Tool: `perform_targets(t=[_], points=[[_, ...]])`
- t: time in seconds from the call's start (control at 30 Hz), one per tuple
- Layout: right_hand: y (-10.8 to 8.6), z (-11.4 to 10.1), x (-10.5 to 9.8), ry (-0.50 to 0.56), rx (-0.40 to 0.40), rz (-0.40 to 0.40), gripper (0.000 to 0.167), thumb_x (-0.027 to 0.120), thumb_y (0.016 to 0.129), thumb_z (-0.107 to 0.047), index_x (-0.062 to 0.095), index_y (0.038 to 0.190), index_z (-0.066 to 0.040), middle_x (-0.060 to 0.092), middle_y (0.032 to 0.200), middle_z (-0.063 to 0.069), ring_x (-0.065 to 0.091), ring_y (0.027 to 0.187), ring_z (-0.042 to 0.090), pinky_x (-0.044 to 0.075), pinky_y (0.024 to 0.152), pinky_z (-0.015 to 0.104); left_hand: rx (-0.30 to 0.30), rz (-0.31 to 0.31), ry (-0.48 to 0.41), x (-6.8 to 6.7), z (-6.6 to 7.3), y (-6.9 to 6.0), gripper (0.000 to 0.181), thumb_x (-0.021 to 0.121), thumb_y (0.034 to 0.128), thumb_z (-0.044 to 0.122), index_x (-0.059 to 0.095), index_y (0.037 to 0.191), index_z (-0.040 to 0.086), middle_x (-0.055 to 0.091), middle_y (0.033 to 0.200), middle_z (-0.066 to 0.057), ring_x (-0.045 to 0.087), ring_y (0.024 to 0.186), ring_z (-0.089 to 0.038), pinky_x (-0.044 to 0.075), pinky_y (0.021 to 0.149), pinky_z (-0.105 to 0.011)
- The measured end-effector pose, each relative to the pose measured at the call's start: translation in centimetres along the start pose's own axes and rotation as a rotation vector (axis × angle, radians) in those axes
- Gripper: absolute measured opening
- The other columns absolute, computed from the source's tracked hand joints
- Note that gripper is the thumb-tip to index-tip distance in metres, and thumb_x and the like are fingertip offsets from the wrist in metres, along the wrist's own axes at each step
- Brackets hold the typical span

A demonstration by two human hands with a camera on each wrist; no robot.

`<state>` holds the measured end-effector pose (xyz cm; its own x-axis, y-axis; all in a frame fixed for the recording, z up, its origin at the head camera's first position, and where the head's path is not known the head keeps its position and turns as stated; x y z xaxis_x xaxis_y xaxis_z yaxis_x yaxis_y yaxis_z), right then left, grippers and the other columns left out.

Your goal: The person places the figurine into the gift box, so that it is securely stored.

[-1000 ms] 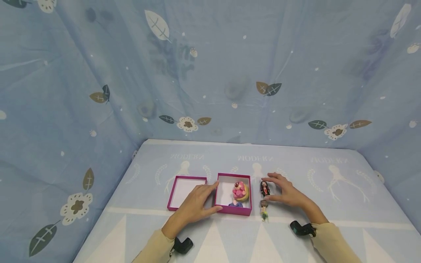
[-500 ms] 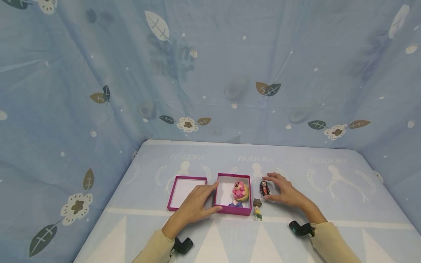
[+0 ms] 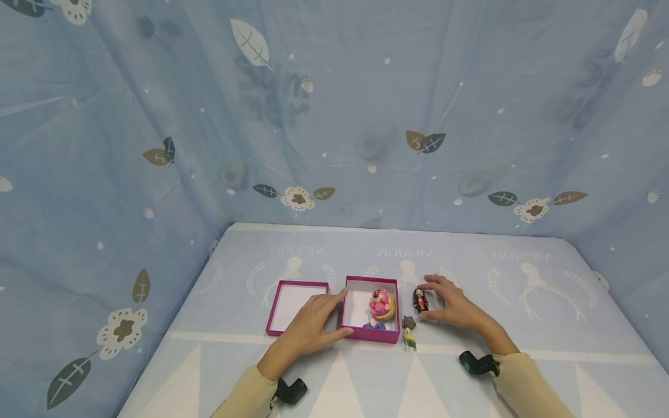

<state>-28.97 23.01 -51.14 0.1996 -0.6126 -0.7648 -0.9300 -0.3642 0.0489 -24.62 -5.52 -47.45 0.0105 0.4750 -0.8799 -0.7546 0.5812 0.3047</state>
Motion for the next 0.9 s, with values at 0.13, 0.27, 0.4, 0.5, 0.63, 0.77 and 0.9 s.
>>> perform_targets(t=[0.13,0.27,0.4,0.5,0.63,0.77,0.9], points=[[0.0,0.0,0.0,-0.004,0.015,-0.004,0.068,0.085,0.073,-0.037,0.060,0.128,-0.007,0.041,0.146,0.025,0.030,0.136,0.051,0.019,0.106,0.075,-0.003,0.000,0.000,0.0,-0.1,0.0,0.082,0.066,0.0860,0.058,0.043,0.148,0.009,0.061,0.135,-0.006,0.056,0.124,-0.021,0.042,0.108,-0.042],[0.0,0.0,-0.1,-0.013,0.018,-0.003,0.068,0.085,0.072,-0.037,0.060,0.128,-0.008,0.042,0.145,0.023,0.032,0.135,0.051,0.021,0.105,0.075,-0.012,-0.004,-0.009,0.1,-0.1,-0.1,0.083,0.068,0.0850,0.055,0.042,0.148,0.009,0.061,0.135,-0.007,0.056,0.125,-0.022,0.042,0.109,-0.042],[0.1,0.1,-0.2,-0.016,0.007,0.007,0.069,0.086,0.071,-0.037,0.060,0.128,-0.009,0.043,0.143,0.022,0.035,0.134,0.050,0.025,0.104,0.075,-0.021,-0.008,-0.009,0.0,-0.1,-0.1,0.082,0.068,0.0849,0.055,0.042,0.149,0.010,0.062,0.134,-0.006,0.056,0.124,-0.022,0.042,0.109,-0.042],[0.1,0.0,-0.3,-0.006,-0.002,0.011,0.069,0.087,0.071,-0.037,0.060,0.128,-0.009,0.044,0.142,0.022,0.036,0.133,0.049,0.027,0.104,0.075,-0.024,-0.011,-0.006,0.0,0.0,-0.1,0.082,0.068,0.0850,0.055,0.042,0.149,0.010,0.062,0.134,-0.006,0.056,0.124,-0.021,0.042,0.109,-0.042],[0.0,-0.2,-0.6,0.004,-0.016,0.017,0.070,0.087,0.071,-0.036,0.059,0.129,-0.009,0.044,0.141,0.023,0.037,0.132,0.049,0.030,0.103,0.074,-0.024,-0.015,-0.002,0.0,0.0,-0.1,0.082,0.068,0.0854,0.056,0.042,0.149,0.011,0.062,0.134,-0.006,0.056,0.125,-0.021,0.042,0.109,-0.042],[0.0,-0.5,-1.1,0.001,-0.020,0.022,0.070,0.086,0.072,-0.035,0.058,0.130,-0.008,0.044,0.141,0.023,0.038,0.131,0.049,0.031,0.102,0.074,-0.018,-0.012,0.007,0.0,0.1,0.0,0.082,0.067,0.0857,0.056,0.042,0.149,0.011,0.061,0.135,-0.005,0.056,0.125,-0.021,0.042,0.109,-0.041],[0.1,-0.7,-1.4,-0.002,-0.022,0.023,0.069,0.085,0.073,-0.034,0.058,0.131,-0.009,0.043,0.141,0.024,0.037,0.132,0.049,0.031,0.102,0.074,-0.013,-0.004,0.006,-0.1,0.1,0.0,0.082,0.067,0.0854,0.056,0.042,0.149,0.010,0.062,0.135,-0.005,0.056,0.124,-0.020,0.043,0.109,-0.041]])
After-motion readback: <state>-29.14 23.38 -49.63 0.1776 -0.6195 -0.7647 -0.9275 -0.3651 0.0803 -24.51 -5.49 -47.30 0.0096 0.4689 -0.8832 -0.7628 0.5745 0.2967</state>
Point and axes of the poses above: each hand's wrist, its own y-axis towards the middle knuckle, its own x-axis out of the palm, z = x × y, the point moved 9 cm from there along y, towards the middle knuckle
